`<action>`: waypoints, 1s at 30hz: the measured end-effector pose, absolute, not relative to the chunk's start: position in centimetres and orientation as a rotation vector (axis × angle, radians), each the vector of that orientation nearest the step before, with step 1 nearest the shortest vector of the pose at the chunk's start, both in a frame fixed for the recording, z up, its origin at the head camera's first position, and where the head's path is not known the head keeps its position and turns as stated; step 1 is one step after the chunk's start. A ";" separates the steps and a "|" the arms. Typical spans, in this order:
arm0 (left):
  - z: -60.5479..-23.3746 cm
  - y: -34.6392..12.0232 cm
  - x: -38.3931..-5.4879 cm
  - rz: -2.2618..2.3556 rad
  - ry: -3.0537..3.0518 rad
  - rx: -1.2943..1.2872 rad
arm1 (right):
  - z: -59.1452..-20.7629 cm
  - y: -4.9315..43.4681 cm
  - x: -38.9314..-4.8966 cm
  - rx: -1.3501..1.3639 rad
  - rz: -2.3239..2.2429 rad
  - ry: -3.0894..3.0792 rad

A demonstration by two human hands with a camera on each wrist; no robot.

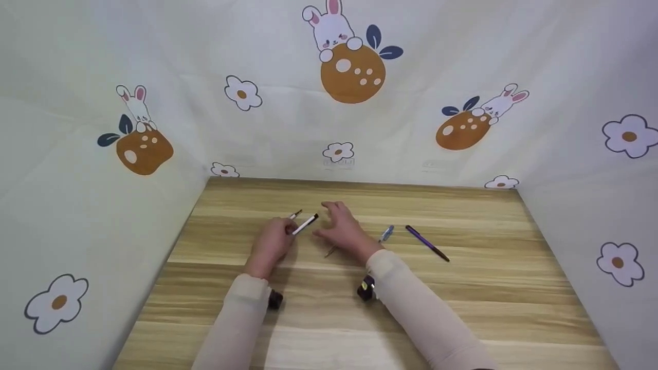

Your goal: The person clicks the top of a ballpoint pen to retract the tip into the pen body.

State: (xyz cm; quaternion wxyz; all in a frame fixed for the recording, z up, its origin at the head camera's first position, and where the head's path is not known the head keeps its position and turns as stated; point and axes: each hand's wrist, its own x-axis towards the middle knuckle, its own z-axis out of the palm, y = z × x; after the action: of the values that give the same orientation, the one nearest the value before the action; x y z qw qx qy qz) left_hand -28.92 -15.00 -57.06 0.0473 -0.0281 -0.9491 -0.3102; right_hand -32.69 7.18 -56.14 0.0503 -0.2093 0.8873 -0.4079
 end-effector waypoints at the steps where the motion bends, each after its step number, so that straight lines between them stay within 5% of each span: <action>1: -57.0 -15.0 -28.9 -0.945 -2.900 -0.080 | -56.2 7.2 -32.7 -0.639 -1.240 2.702; 30: -56.0 -13.3 -29.4 -1.105 -2.848 -0.185 | -55.7 11.7 -32.1 -0.732 -1.195 2.754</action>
State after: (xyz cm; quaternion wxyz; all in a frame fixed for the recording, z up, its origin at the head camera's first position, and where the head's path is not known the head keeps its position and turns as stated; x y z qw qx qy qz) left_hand -29.35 -13.34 -56.01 0.0406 -0.0602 -0.9299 -0.3606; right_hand -32.08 11.71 -55.68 0.0256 -0.2369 0.8910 -0.3865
